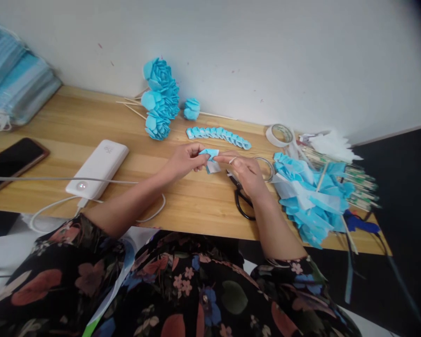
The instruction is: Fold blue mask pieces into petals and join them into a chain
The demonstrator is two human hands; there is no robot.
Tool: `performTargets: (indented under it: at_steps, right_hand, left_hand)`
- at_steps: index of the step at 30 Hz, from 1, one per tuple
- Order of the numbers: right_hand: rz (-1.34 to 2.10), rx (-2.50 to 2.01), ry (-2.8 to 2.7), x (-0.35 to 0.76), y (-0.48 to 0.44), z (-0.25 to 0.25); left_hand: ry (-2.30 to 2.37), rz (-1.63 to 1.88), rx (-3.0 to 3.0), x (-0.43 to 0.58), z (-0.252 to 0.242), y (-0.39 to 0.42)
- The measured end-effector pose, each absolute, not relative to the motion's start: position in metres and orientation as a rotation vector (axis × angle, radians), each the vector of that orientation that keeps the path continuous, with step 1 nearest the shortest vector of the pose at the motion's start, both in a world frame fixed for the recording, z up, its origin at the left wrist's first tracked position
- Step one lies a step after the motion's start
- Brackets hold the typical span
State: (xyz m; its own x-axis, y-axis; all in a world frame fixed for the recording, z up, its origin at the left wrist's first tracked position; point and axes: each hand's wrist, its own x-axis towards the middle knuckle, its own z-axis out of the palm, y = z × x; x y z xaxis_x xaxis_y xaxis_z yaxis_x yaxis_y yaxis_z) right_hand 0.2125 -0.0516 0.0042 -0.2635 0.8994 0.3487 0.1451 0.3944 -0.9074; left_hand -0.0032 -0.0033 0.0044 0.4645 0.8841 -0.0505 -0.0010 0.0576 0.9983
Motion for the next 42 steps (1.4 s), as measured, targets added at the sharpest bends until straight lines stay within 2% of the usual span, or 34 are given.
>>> performTargets:
  at_steps: [15,42]
  right_hand:
    - [0.929,-1.104,-1.662,0.212,-0.051,0.003]
    - [0.957,-1.158,-1.591,0.212,-0.048,-0.008]
  left_hand:
    - [0.818,0.816,1.343,-0.006,0.003,-0.004]
    - [0.924,0.784,1.267,0.004,0.011,-0.013]
